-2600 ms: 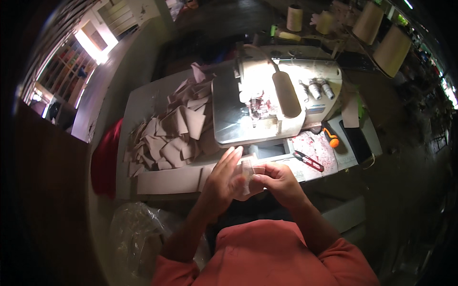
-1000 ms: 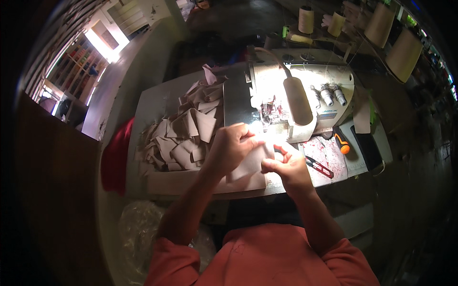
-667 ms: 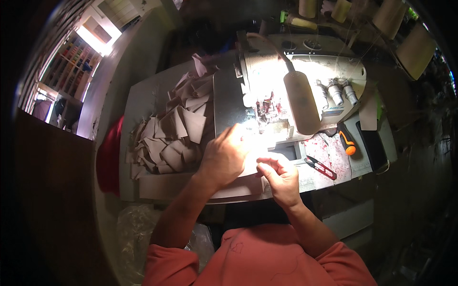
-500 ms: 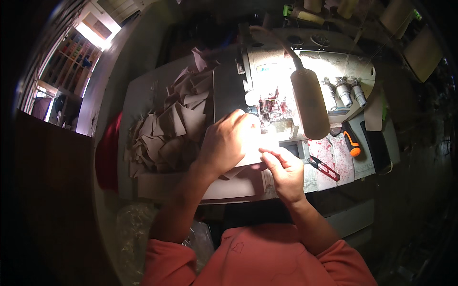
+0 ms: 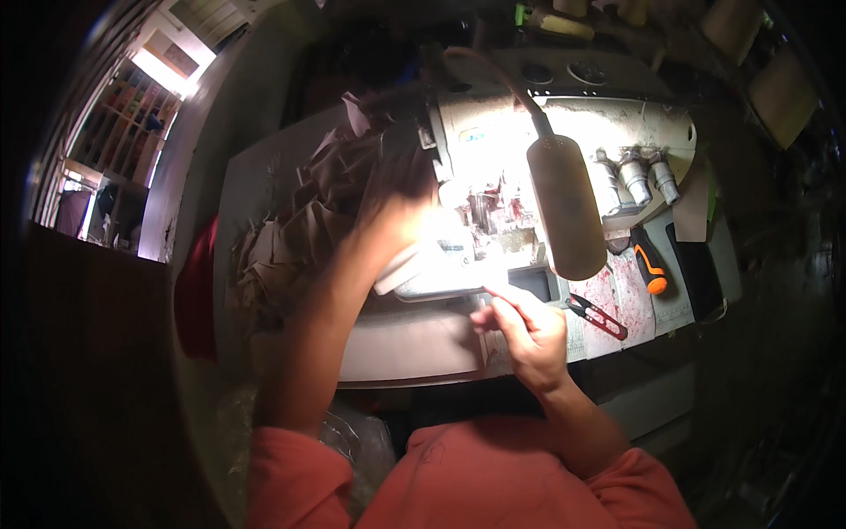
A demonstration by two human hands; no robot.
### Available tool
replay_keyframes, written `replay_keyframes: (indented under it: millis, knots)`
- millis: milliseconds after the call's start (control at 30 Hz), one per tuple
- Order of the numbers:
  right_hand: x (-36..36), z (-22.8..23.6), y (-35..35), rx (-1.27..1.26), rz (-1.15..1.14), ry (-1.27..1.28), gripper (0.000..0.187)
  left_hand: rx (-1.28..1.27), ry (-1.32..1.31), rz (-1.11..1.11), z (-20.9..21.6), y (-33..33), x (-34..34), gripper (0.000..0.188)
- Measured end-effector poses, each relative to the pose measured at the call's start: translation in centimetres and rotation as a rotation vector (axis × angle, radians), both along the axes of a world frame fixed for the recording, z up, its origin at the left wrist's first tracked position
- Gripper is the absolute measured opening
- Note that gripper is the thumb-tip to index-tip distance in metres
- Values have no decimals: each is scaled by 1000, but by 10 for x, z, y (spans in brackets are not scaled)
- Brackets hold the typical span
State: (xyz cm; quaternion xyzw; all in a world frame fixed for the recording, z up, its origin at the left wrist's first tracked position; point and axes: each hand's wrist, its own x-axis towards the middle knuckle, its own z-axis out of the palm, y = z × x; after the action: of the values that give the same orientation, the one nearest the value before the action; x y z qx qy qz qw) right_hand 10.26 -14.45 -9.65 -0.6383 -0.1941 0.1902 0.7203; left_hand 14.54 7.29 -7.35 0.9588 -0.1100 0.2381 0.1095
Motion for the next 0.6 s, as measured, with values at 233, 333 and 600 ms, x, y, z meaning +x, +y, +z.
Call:
replay_keyframes:
  millis: [233, 333, 600]
  knots:
    - [-2, -18, -9, -348, 56, -262, 15, -86, -7, 123, 5, 44, 69, 28]
    - [-4, -13, 2, -428, 76, -411, 13, -123, 62, 327, 16, 40, 53, 29]
    - [-11, -14, 1, -431, 41, -662, 13, -539, -157, 286, 30, 4, -50, 21]
